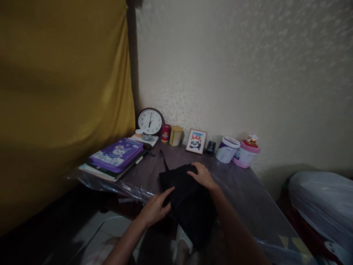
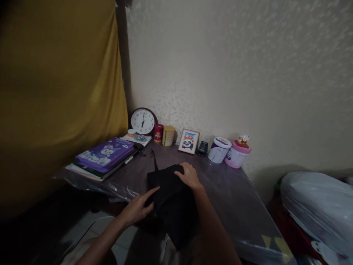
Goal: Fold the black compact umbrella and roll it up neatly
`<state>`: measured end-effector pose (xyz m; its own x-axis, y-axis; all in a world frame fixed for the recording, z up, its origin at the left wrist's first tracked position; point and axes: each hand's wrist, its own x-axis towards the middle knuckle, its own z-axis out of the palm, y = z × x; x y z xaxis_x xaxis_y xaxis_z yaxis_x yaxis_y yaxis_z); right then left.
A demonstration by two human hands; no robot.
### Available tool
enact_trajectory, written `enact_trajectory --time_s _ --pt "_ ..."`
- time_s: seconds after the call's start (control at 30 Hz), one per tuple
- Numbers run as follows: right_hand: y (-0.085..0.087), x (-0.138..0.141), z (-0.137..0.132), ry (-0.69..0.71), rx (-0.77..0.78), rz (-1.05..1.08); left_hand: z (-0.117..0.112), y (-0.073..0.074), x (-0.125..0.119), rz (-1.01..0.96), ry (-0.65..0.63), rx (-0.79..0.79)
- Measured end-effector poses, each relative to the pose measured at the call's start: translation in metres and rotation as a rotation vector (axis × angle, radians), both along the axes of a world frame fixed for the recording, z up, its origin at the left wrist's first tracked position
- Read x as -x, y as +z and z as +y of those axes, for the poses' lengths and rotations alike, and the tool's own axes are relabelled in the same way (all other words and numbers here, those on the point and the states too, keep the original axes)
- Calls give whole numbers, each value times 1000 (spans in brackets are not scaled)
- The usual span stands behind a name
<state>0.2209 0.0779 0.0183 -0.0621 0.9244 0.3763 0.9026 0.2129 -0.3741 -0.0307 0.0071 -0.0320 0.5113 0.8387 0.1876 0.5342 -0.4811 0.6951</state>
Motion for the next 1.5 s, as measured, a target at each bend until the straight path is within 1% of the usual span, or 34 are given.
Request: enact_trajectory --time_s 0.1,0.13,0.17,0.2,0.3,0.33,0.37,0.43,0.5,0.6,0.7,0.87,0.93,1.03,1.1,1.17,1.27,1.4,1.5 --pt "0 -10 2 -223 71 123 0 -1 0 -27 -6 22" --pt "2 -15 1 -274 82 177 1 -1 1 -39 -5 33" --pt "5 -20 -1 -286 98 228 1 -1 1 -56 -5 44" --pt "9 -24 -4 -257 120 274 2 -2 1 -75 -3 57" --pt "21 -29 -16 -84 230 401 5 -2 2 -130 10 82" --pt "24 -28 -19 -59 263 429 6 -1 2 -146 13 86" --pt "26 -27 -21 -56 284 445 6 -1 1 -158 12 87" --pt "29 -23 -22 -118 280 443 5 0 1 -178 1 82" --pt "30 -21 -20 -158 245 442 3 1 0 -176 -6 83" --pt "31 -20 -17 -157 171 452 1 3 -1 -146 0 79" --pt "32 -22 -16 -154 114 451 1 4 -3 -77 1 69" --pt "38 -20 -22 -224 56 412 3 2 -3 72 14 67" --pt "42 -19 -27 -189 85 425 4 3 -1 89 33 62" --pt "48 -20 -35 -36 200 477 4 4 3 60 38 79" --pt "48 -21 -37 12 263 490 4 3 6 30 26 81" --pt "44 -22 -35 -34 277 480 4 2 6 19 17 72" --pt "36 -23 -25 -144 246 436 1 3 4 45 18 58" --pt "27 -24 -14 -275 218 355 -4 8 -1 31 -3 20" --pt "23 -24 -10 -351 219 297 -7 12 -3 27 -53 -43"
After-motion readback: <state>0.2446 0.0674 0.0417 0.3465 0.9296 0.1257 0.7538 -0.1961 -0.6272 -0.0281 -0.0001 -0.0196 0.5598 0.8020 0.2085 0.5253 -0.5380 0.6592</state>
